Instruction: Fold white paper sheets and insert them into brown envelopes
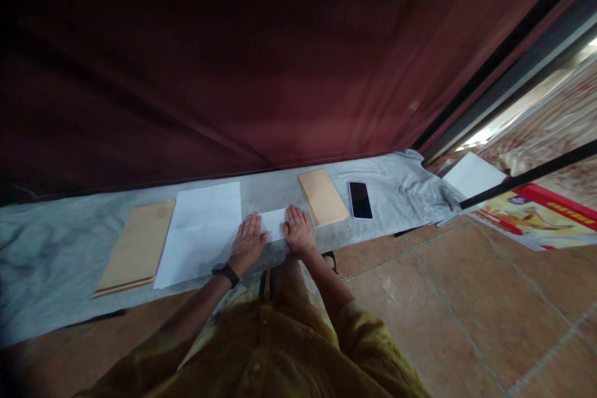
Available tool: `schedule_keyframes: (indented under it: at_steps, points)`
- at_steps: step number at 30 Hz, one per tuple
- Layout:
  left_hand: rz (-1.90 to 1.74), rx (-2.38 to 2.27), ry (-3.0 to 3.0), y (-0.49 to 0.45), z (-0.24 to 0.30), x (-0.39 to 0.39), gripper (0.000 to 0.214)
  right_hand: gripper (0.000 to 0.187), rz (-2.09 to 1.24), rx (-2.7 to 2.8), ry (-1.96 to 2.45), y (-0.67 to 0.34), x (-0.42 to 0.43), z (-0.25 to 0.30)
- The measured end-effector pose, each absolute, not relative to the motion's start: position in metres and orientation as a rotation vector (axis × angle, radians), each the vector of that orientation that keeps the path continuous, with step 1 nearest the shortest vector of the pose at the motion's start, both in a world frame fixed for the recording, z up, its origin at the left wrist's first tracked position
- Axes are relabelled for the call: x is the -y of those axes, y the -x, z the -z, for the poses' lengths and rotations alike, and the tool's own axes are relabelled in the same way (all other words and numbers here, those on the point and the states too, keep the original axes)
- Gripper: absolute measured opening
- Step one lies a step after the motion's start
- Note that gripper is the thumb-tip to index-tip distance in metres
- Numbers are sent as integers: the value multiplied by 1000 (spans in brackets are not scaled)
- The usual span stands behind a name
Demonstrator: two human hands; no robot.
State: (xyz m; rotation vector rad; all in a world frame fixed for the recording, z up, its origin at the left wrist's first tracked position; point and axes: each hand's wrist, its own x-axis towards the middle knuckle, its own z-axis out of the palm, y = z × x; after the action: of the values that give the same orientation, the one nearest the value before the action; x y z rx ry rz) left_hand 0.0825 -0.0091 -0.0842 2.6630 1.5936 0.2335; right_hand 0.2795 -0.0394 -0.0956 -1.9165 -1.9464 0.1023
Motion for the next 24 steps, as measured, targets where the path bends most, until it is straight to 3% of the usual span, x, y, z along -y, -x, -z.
schedule_keyframes:
  at_steps: [8,17,24]
  points:
    - [-178,-1342,-2785,-98,72,29,54,50,-121,1869,1907,-285,42,95]
    - [-33,-1370,-2773,-121,60,31,51,48,-214,1677,1951,-277,41,94]
    - [15,-1396,-2753,-128,55,32,46,51,-597,1139,1741,-271,29,95]
